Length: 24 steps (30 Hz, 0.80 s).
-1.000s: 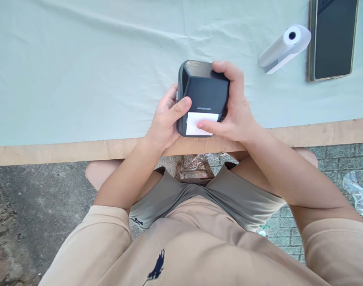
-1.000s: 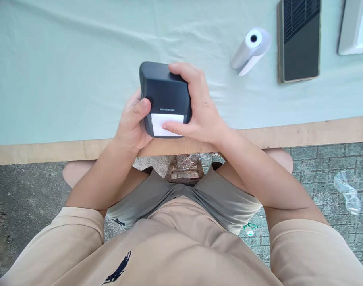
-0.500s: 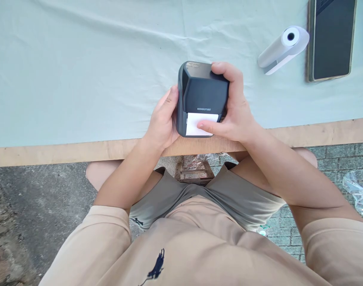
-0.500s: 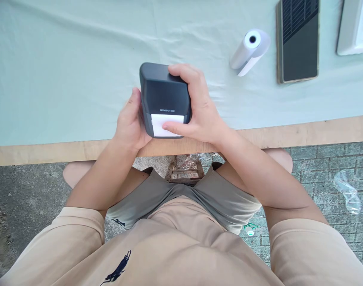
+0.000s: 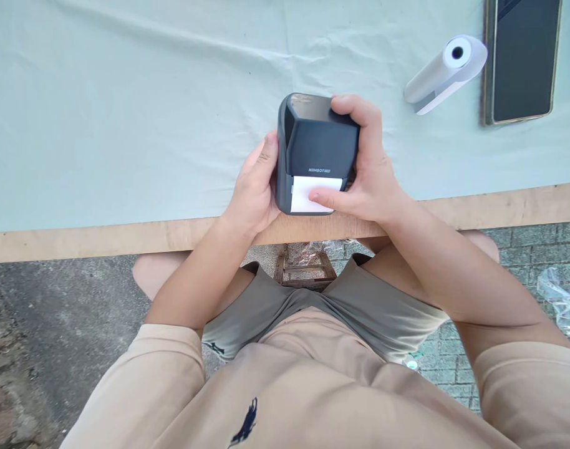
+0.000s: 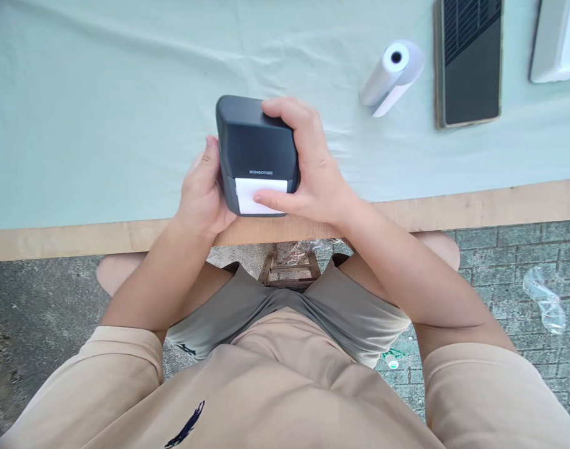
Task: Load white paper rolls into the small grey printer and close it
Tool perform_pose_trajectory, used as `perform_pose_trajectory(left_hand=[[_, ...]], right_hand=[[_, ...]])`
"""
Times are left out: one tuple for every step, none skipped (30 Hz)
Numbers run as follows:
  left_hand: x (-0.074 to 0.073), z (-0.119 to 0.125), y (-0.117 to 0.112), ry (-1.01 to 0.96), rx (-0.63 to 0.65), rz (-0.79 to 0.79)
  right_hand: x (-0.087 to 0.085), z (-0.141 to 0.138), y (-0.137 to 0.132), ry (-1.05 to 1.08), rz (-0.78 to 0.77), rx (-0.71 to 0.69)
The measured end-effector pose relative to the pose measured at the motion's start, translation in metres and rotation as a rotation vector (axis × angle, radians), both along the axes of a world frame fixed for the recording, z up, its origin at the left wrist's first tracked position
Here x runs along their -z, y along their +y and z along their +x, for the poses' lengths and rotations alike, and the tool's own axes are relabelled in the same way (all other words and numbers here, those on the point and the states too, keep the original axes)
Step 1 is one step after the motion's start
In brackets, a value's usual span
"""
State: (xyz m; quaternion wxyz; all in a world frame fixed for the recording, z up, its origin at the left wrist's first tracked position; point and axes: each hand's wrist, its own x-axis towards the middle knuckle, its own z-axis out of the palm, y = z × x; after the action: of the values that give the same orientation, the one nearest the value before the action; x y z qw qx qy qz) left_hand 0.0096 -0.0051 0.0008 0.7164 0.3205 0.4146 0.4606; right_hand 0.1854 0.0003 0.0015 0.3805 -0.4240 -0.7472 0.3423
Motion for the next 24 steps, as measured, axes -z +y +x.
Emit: perform_pose_trajectory(left_hand=[[-0.0005, 0.0003, 0.0000, 0.005, -0.003, -0.002], [-0.0009, 0.0006, 0.0000, 0.008, -0.007, -0.003], [-0.0012, 0.0009, 0.0000, 0.010, -0.008, -0.004], [-0.0013, 0.0011, 0.0000, 0.011, -0.009, -0.004], [-0.0011, 0.0013, 0.0000, 0.010, -0.010, -0.004], [-0.0007, 0.0014, 0.0000, 0.007, -0.010, -0.001], [0.0000, 0.0013, 0.0000, 0.002, -0.011, 0.004], [0.0008, 0.0012, 0.0001, -0.003, -0.012, 0.011], [0.0016, 0.0009, 0.0002, -0.007, -0.012, 0.018], [0.0023, 0.0006, 0.0003, -0.008, -0.011, 0.025], [0.0028, 0.0003, 0.0004, -0.008, -0.010, 0.029], [0.0030, -0.0001, 0.0004, -0.007, -0.007, 0.030], [0.0030, -0.0004, 0.0005, -0.007, -0.005, 0.029], [0.0028, -0.0006, 0.0004, -0.007, -0.004, 0.028], [0.0025, -0.0008, 0.0004, -0.006, -0.004, 0.027], [0.0021, -0.0008, 0.0003, -0.004, -0.007, 0.026], [0.0018, -0.0008, 0.0002, 0.000, -0.009, 0.027], [0.0016, -0.0007, 0.0001, 0.003, -0.011, 0.028], [0.0016, -0.0005, 0.0000, 0.004, -0.013, 0.030], [0.0018, -0.0003, -0.0001, 0.001, -0.016, 0.033], [0.0023, -0.0002, -0.0001, -0.004, -0.017, 0.037], [0.0029, -0.0001, -0.0001, -0.009, -0.020, 0.041], [0.0036, -0.0001, 0.0001, -0.010, -0.024, 0.044], [0.0045, -0.0002, 0.0004, -0.006, -0.028, 0.048]], right_hand=[[0.0002, 0.0001, 0.0001, -0.009, 0.007, 0.000], [0.0003, 0.0002, 0.0003, -0.014, 0.019, 0.000], [0.0003, 0.0004, 0.0004, -0.019, 0.029, 0.000], [0.0002, 0.0005, 0.0004, -0.023, 0.036, 0.000], [0.0001, 0.0005, 0.0004, -0.026, 0.039, 0.000], [-0.0002, 0.0006, 0.0004, -0.029, 0.040, 0.000], [-0.0004, 0.0006, 0.0003, -0.031, 0.043, 0.000], [-0.0006, 0.0007, 0.0001, -0.032, 0.045, 0.000], [-0.0007, 0.0007, 0.0000, -0.030, 0.048, -0.001], [-0.0008, 0.0007, -0.0001, -0.026, 0.054, -0.004], [-0.0007, 0.0008, -0.0001, -0.023, 0.058, -0.006], [-0.0005, 0.0008, -0.0002, -0.022, 0.056, -0.006], [-0.0004, 0.0007, -0.0002, -0.024, 0.050, -0.004], [-0.0003, 0.0007, -0.0003, -0.026, 0.040, 0.000], [-0.0002, 0.0006, -0.0004, -0.028, 0.028, 0.006], [-0.0003, 0.0006, -0.0005, -0.027, 0.015, 0.011], [-0.0006, 0.0006, -0.0006, -0.023, 0.007, 0.017], [-0.0010, 0.0007, -0.0007, -0.018, 0.004, 0.021], [-0.0015, 0.0011, -0.0007, -0.013, 0.008, 0.023], [-0.0020, 0.0016, -0.0006, -0.009, 0.016, 0.021], [-0.0025, 0.0023, -0.0003, -0.003, 0.033, 0.015], [-0.0030, 0.0032, 0.0002, 0.004, 0.056, 0.004], [-0.0035, 0.0042, 0.0008, 0.009, 0.081, -0.010], [-0.0041, 0.0053, 0.0015, 0.012, 0.105, -0.022]])
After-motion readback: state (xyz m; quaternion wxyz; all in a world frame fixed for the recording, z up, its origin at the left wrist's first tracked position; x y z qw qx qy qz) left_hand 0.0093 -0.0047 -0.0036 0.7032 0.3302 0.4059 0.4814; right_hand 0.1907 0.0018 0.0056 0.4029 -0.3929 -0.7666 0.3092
